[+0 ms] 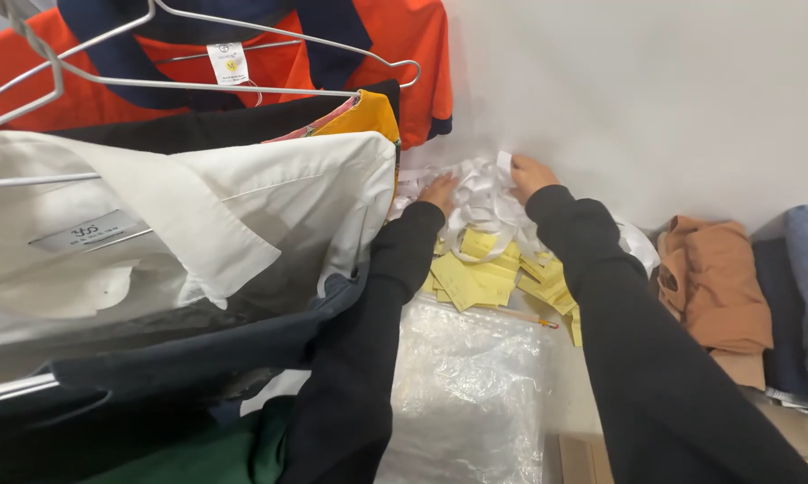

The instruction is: The person unpacks a brown top from a cardboard box and places it on a table. They then pick up several folded brown tops and a pair of denim shorts, placing each item onto a hanger and hanging them on a clothing rack.

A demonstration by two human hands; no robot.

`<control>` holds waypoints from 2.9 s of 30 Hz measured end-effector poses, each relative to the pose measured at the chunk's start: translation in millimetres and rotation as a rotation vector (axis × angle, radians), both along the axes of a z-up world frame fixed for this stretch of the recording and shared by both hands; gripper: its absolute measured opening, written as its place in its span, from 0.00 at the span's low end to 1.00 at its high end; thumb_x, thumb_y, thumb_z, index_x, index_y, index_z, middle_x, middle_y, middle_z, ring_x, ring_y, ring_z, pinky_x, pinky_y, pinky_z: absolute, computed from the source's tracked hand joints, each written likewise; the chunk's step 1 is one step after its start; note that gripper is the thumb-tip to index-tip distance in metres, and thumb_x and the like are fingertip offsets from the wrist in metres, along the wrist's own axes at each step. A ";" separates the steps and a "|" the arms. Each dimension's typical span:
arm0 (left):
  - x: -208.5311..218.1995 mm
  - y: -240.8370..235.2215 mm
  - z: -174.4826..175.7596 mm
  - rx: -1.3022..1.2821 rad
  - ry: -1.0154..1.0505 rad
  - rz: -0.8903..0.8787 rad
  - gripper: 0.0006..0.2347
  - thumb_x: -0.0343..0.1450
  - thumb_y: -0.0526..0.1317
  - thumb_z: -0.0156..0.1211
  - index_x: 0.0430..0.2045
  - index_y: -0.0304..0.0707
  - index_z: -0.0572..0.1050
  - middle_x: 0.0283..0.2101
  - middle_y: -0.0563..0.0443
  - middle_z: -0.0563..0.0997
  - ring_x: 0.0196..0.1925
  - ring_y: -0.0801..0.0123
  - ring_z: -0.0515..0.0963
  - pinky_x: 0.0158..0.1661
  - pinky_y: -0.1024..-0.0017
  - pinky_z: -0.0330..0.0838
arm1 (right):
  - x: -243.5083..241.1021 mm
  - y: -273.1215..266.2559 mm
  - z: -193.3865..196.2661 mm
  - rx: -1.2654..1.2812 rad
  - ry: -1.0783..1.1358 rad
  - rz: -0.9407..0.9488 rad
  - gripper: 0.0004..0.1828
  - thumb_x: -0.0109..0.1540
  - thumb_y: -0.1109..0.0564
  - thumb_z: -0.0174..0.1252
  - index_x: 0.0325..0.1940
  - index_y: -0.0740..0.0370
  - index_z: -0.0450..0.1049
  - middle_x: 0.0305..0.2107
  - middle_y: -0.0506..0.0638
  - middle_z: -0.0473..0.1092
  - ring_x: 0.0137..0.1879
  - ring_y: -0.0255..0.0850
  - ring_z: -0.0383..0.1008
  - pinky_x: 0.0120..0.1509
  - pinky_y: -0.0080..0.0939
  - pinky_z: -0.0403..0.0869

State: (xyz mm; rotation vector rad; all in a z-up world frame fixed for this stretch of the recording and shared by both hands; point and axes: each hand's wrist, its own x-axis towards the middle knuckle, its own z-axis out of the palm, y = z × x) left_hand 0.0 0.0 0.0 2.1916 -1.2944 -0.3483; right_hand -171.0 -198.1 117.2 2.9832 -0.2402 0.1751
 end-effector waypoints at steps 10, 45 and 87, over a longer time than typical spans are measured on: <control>-57.9 48.0 57.8 -0.200 0.024 0.242 0.27 0.67 0.29 0.56 0.65 0.39 0.64 0.70 0.45 0.57 0.70 0.53 0.67 0.68 0.59 0.67 | -117.0 -20.5 40.9 0.633 -0.151 -0.538 0.35 0.48 0.33 0.77 0.52 0.51 0.77 0.52 0.56 0.74 0.60 0.50 0.74 0.63 0.48 0.72; -672.5 314.5 87.1 -0.452 0.817 0.558 0.14 0.70 0.51 0.70 0.46 0.51 0.80 0.50 0.48 0.82 0.52 0.58 0.82 0.48 0.62 0.79 | -833.7 179.5 115.0 1.015 -0.529 -0.334 0.23 0.71 0.53 0.56 0.23 0.65 0.69 0.37 0.58 0.79 0.45 0.47 0.79 0.45 0.42 0.73; -814.8 399.2 108.7 0.412 0.390 0.631 0.43 0.65 0.81 0.39 0.57 0.39 0.67 0.52 0.31 0.78 0.59 0.46 0.78 0.56 0.51 0.74 | -971.2 339.0 87.0 0.963 0.165 -1.123 0.52 0.57 0.14 0.47 0.59 0.61 0.75 0.37 0.59 0.81 0.37 0.48 0.85 0.46 0.47 0.79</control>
